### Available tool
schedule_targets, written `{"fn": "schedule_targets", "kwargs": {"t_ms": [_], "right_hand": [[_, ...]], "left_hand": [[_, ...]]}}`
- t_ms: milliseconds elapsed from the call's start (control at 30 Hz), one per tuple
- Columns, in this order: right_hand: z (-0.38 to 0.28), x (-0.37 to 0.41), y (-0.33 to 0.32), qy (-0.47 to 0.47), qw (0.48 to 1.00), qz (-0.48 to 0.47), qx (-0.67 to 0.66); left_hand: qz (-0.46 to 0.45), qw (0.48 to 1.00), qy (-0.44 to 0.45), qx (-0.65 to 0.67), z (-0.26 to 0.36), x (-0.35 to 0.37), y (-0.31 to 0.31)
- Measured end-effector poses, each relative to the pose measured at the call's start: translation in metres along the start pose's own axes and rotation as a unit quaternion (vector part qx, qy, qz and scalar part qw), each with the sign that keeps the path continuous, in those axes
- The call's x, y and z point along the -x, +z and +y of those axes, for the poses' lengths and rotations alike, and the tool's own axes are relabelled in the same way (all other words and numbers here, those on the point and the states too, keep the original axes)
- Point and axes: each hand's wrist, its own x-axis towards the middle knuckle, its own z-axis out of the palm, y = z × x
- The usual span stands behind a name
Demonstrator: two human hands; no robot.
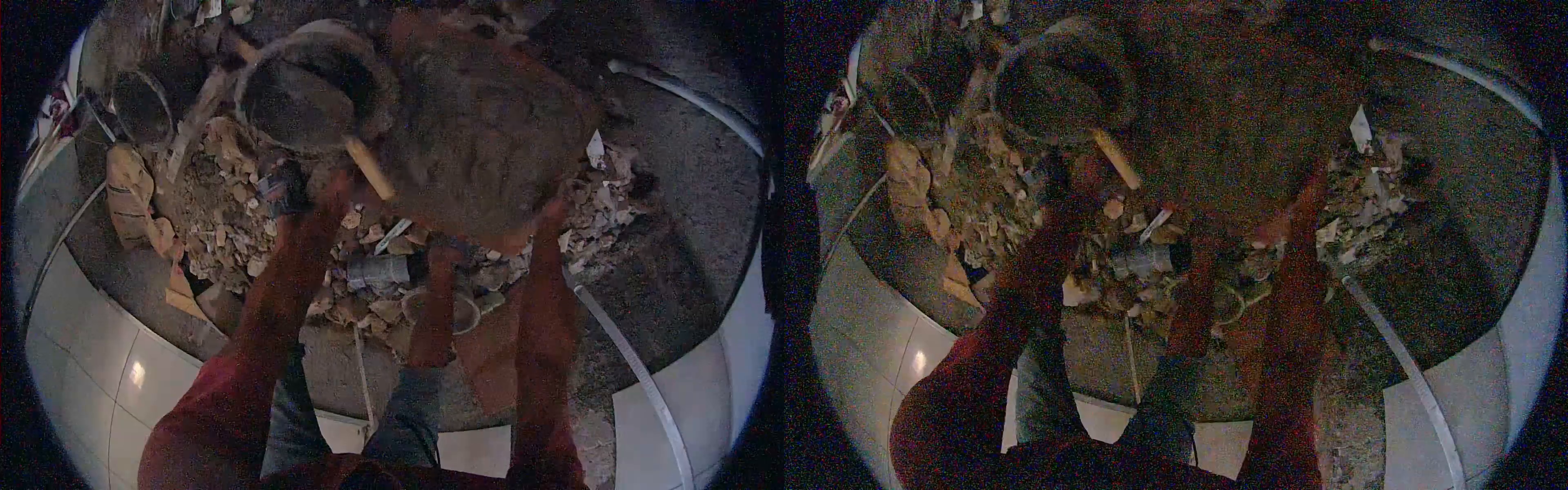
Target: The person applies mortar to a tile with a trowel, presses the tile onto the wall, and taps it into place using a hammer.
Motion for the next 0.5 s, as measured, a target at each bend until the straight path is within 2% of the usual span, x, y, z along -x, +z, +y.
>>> {"fn": "schedule_targets", "kwargs": {"t_ms": [100, 133, 167, 233, 400, 500], "right_hand": [[0.016, -0.018, -0.059, -0.033, 0.961, -0.173, -0.215], [0.003, -0.005, -0.064, -0.039, 0.959, -0.174, -0.219], [-0.013, 0.013, -0.070, 0.020, 0.986, -0.099, -0.134], [-0.049, 0.050, -0.092, 0.129, 0.989, 0.058, 0.036], [-0.073, 0.122, -0.199, 0.088, 0.993, 0.064, 0.039], [-0.094, 0.178, -0.248, 0.067, 0.994, 0.078, 0.047]], "left_hand": [[0.008, 1.000, -0.014, 0.017, -0.019, 0.024, 0.019], [0.013, 0.999, -0.018, 0.027, -0.029, 0.037, 0.025], [0.016, 0.999, -0.020, 0.041, -0.035, 0.048, 0.036], [0.019, 0.996, -0.025, 0.087, -0.055, 0.073, 0.054], [0.023, 0.976, -0.019, 0.216, -0.114, 0.135, 0.100], [-0.030, 0.932, 0.030, 0.360, -0.178, 0.161, 0.099]]}}
